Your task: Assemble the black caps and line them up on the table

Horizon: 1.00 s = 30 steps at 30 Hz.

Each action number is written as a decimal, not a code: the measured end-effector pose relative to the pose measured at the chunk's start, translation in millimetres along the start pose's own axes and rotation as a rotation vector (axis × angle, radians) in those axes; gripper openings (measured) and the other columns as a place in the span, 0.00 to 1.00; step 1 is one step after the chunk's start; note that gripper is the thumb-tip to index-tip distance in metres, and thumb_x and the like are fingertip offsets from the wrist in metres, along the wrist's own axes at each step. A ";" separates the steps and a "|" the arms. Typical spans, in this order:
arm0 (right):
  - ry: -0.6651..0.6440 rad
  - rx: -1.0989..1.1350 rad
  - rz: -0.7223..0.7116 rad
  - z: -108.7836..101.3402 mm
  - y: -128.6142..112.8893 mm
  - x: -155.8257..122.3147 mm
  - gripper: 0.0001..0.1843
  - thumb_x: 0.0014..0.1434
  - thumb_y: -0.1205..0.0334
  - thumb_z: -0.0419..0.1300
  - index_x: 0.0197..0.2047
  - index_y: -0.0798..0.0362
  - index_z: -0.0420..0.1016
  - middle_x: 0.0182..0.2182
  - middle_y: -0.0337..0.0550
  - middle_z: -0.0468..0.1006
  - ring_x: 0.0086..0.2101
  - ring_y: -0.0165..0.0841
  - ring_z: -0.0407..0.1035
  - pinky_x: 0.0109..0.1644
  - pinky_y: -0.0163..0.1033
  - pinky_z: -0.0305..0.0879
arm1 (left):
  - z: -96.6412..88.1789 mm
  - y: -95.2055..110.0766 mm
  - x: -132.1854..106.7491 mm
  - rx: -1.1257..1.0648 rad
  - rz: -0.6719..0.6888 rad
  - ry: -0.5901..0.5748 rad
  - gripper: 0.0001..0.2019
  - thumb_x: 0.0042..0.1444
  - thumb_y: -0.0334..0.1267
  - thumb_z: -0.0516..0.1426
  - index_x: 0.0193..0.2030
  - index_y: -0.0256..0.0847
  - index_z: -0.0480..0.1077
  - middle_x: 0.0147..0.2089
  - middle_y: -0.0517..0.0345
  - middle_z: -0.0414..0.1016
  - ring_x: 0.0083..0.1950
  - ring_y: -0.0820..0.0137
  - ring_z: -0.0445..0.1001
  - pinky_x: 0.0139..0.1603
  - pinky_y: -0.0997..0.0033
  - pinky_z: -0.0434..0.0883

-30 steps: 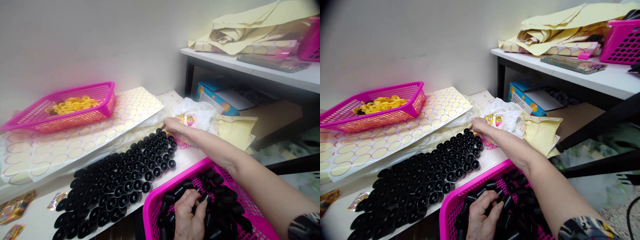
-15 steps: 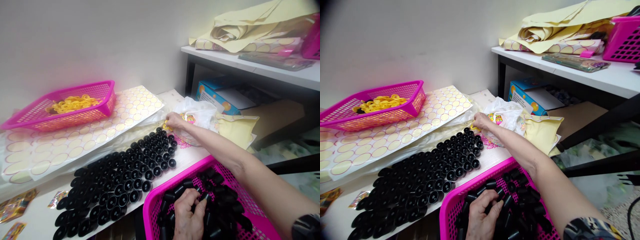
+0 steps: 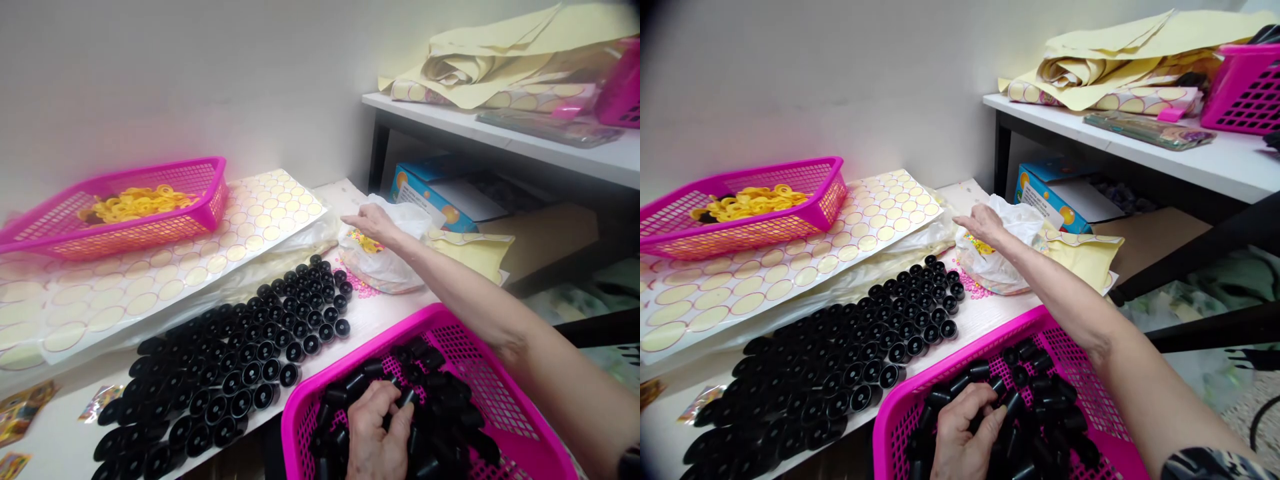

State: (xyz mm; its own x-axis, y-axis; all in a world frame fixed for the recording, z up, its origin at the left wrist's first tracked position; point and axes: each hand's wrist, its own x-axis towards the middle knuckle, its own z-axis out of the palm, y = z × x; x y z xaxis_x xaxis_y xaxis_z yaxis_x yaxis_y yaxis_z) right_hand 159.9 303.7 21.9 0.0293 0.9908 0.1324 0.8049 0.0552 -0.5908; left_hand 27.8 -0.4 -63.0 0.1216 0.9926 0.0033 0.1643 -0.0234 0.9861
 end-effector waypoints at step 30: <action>-0.337 0.124 -0.361 73.1 -9.8 -21.9 0.17 0.43 0.75 0.54 0.36 0.56 0.77 0.36 0.42 0.79 0.39 0.36 0.68 0.39 0.32 0.59 | 1.3 2.5 0.9 0.019 0.028 0.030 0.04 0.48 0.26 0.58 0.29 0.37 0.73 0.28 0.58 0.70 0.28 0.75 0.67 0.31 0.77 0.65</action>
State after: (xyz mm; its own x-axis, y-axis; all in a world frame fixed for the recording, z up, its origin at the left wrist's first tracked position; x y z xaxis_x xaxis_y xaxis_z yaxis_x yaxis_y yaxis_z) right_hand 108.1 290.5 -33.4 -0.4473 0.8895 0.0932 0.6516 0.3955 -0.6473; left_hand 29.6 0.3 -60.8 0.0972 0.9946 0.0360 0.1797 -0.0531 0.9823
